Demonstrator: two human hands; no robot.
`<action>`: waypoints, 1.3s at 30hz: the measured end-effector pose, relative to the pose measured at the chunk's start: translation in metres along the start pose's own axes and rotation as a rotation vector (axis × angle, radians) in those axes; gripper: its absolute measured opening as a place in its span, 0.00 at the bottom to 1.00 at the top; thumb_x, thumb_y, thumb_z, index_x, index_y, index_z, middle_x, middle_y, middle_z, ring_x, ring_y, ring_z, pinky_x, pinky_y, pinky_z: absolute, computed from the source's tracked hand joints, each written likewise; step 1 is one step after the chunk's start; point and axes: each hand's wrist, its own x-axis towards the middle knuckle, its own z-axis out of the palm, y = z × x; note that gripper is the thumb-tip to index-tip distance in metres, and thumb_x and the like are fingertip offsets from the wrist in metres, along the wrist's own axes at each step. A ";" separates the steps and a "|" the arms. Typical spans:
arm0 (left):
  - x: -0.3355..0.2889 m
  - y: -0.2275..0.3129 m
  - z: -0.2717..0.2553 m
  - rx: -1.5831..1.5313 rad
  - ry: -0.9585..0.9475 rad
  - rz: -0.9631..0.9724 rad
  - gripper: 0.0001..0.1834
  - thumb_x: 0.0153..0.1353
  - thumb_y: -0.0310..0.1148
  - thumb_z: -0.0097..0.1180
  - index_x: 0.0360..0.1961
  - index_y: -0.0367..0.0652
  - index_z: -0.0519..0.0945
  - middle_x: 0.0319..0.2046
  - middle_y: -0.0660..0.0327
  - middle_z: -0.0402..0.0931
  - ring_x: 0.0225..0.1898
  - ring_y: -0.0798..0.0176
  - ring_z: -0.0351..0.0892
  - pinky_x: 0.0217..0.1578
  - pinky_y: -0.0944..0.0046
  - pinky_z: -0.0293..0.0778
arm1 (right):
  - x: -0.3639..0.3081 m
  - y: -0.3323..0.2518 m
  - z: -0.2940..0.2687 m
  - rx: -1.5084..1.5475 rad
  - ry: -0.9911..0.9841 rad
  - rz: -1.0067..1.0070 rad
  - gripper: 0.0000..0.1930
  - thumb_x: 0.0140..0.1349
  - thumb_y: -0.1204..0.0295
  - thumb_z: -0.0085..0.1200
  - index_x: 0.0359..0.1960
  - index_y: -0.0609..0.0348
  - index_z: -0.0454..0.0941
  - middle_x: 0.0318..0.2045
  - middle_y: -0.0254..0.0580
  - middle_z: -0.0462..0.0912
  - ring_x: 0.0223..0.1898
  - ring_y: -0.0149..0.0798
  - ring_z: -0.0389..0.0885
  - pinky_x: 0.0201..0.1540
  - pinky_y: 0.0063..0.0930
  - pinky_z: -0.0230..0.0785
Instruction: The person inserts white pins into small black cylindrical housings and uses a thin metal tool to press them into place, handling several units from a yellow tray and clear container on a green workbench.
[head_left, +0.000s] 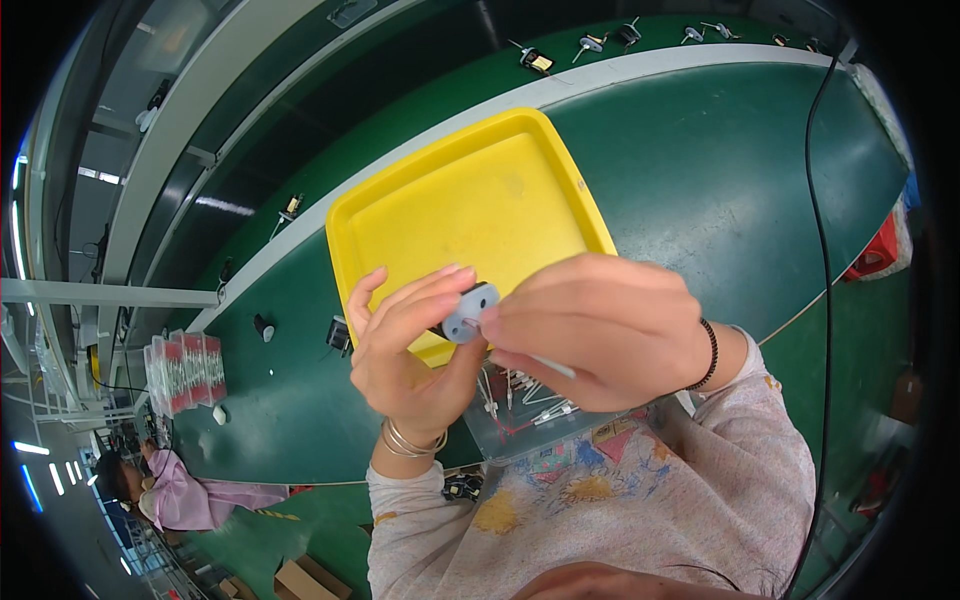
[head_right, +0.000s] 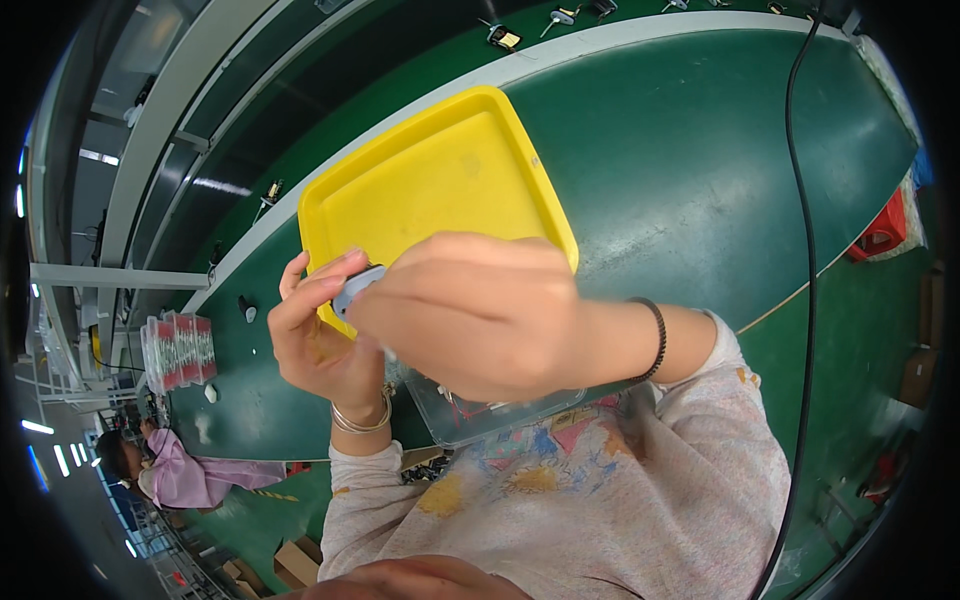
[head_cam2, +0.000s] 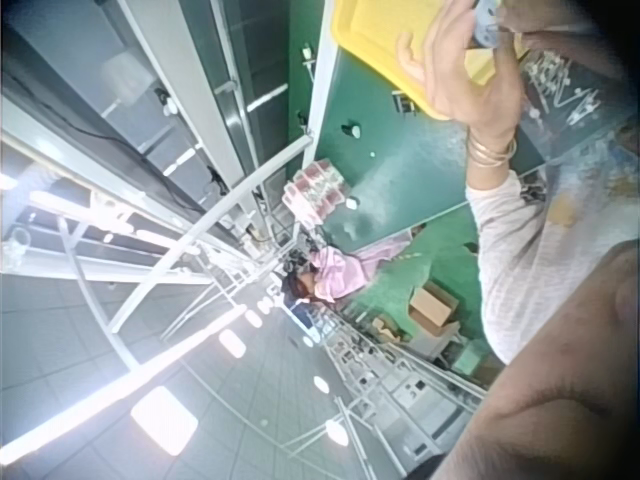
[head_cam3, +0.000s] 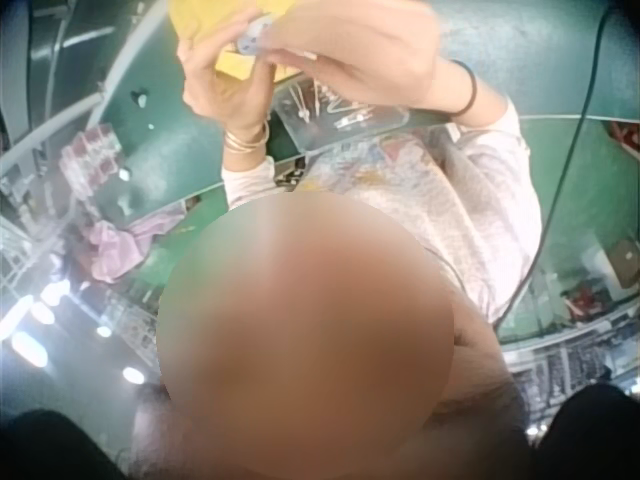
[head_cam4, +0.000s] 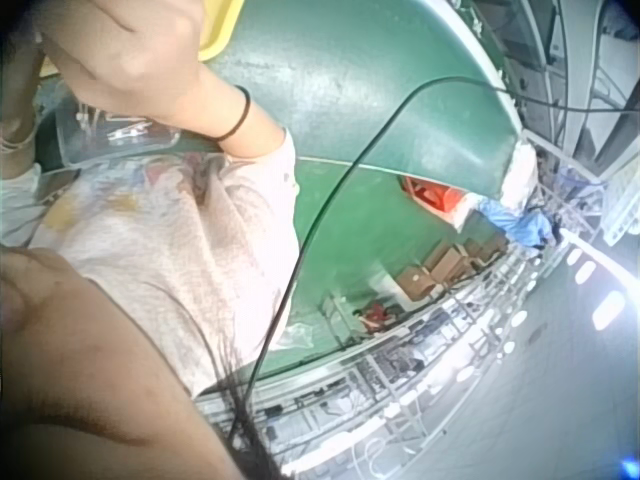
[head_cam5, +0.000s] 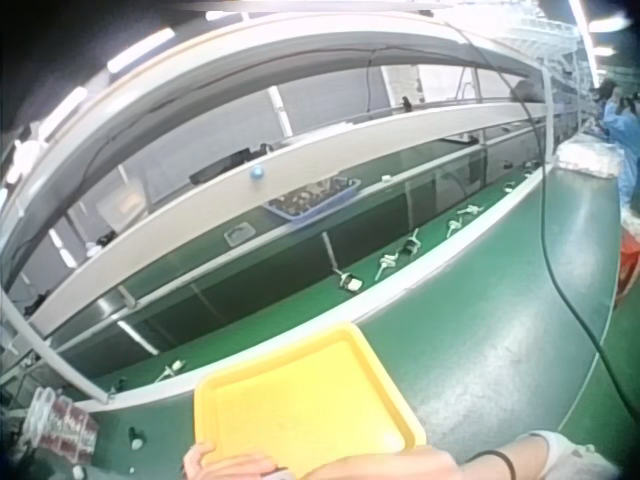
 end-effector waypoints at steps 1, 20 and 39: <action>0.002 0.001 -0.001 0.000 0.000 0.001 0.22 0.42 0.24 0.67 0.39 0.45 0.71 0.34 0.58 0.81 0.41 0.58 0.81 0.52 0.54 0.59 | 0.001 0.000 0.002 0.009 -0.007 0.026 0.12 0.38 0.79 0.57 0.30 0.65 0.78 0.27 0.41 0.78 0.25 0.38 0.78 0.26 0.24 0.72; -0.004 0.014 0.001 -0.547 0.039 -0.348 0.13 0.49 0.22 0.62 0.34 0.33 0.71 0.37 0.43 0.78 0.41 0.56 0.79 0.43 0.65 0.73 | 0.005 0.002 -0.007 -0.037 -0.023 0.175 0.11 0.34 0.86 0.56 0.24 0.62 0.79 0.23 0.38 0.79 0.25 0.37 0.79 0.27 0.24 0.71; 0.001 -0.008 -0.003 -1.051 -0.033 -0.673 0.10 0.55 0.24 0.56 0.36 0.34 0.70 0.43 0.46 0.75 0.41 0.61 0.77 0.39 0.67 0.76 | 0.016 0.025 0.001 0.440 -0.033 0.530 0.05 0.51 0.77 0.58 0.31 0.64 0.80 0.25 0.45 0.80 0.26 0.35 0.81 0.29 0.24 0.73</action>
